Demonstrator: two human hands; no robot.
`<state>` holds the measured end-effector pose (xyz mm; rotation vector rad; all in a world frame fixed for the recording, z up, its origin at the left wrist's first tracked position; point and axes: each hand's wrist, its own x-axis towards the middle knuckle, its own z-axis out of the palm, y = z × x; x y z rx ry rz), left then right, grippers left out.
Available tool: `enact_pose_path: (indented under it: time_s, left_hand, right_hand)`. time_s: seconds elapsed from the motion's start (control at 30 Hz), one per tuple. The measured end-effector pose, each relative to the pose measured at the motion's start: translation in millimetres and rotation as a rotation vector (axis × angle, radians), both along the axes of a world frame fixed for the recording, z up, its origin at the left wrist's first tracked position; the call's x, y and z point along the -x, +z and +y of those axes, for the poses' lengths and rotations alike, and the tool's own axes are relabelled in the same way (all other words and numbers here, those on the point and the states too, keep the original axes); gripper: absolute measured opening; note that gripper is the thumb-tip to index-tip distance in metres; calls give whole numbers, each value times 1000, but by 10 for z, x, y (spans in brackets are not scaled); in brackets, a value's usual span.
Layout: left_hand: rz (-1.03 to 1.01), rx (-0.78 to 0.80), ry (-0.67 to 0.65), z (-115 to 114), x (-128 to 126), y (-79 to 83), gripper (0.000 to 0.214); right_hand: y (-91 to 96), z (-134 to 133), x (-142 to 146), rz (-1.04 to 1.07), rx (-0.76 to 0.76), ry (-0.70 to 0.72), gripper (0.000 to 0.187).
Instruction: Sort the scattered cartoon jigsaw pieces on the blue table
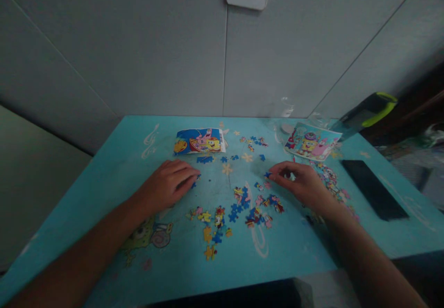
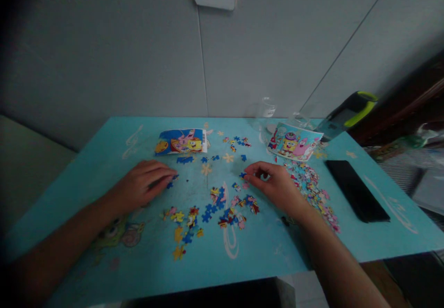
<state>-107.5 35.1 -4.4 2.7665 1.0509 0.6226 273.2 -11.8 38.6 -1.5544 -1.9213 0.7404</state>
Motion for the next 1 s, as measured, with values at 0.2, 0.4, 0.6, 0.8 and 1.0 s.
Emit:
enact_pose_path:
  time_s: [0.2,0.4,0.6,0.8,1.0]
  left_hand:
    - [-163,196,-156,-492,-476,147,30]
    - [-240,273,-290,-648,-586,155,7]
    - [-118,93,-179,-390,-311,248,13]
    - [4,-29,107,72,229,202,28]
    - [107,8,320,317,645,192,28]
  right_hand:
    - [-79,-356,673,212,29,182,10]
    - [-108,-461,847,183,-103,419,13]
    - [-54,-189,414,-159,-159,201,19]
    - [-186,-124,233,-358,-101,162,20]
    - [-251,-125,246,-309,-35,71,28]
